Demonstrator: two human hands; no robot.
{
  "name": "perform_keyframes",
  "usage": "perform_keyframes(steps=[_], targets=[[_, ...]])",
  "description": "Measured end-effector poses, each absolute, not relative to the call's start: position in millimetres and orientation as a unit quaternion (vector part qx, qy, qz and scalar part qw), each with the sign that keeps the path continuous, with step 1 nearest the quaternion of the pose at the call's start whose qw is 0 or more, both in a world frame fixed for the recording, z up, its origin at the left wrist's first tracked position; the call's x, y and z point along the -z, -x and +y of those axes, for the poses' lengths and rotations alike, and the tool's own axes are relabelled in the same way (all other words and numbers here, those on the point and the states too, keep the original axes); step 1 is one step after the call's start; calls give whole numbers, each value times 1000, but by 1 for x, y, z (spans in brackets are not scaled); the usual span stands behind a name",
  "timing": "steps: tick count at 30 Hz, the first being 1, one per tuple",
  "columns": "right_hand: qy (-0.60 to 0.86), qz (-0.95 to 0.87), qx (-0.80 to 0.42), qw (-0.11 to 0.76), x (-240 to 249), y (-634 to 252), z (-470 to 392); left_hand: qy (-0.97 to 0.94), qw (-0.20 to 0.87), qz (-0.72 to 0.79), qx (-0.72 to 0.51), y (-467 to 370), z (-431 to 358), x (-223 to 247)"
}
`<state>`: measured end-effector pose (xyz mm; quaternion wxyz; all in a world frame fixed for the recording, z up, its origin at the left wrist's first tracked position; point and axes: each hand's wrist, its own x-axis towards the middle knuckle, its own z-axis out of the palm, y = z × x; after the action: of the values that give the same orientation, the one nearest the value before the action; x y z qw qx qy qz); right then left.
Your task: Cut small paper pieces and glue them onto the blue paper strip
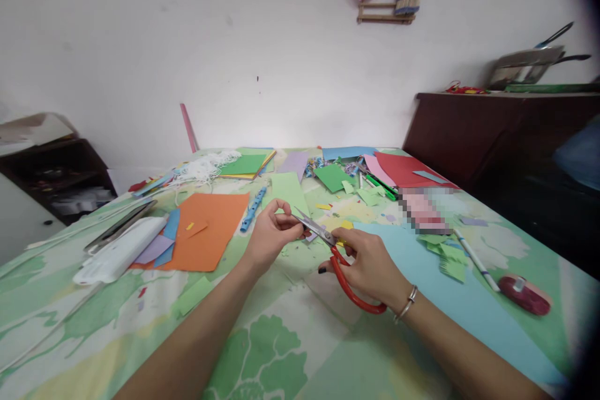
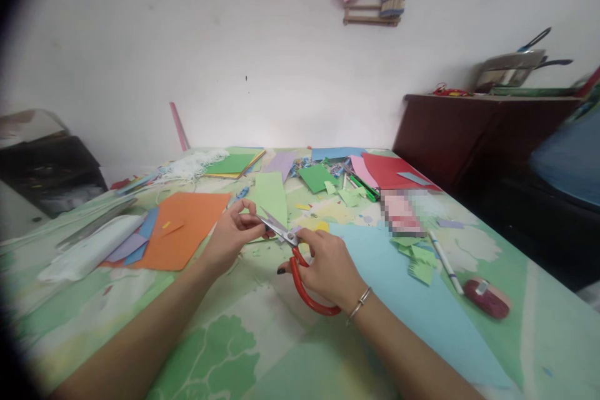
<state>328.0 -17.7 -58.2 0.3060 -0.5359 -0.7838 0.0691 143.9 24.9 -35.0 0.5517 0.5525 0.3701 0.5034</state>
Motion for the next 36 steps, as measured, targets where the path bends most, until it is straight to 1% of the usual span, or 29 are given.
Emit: perform_keyframes(steps=[28,36], targets=[[523,-788,-82,313,56,-330,-17,-551,531,377,-522,-138,28,37],[521,-792,-83,308,52,-330,-17,-554,542,375,-508,-137,28,34]])
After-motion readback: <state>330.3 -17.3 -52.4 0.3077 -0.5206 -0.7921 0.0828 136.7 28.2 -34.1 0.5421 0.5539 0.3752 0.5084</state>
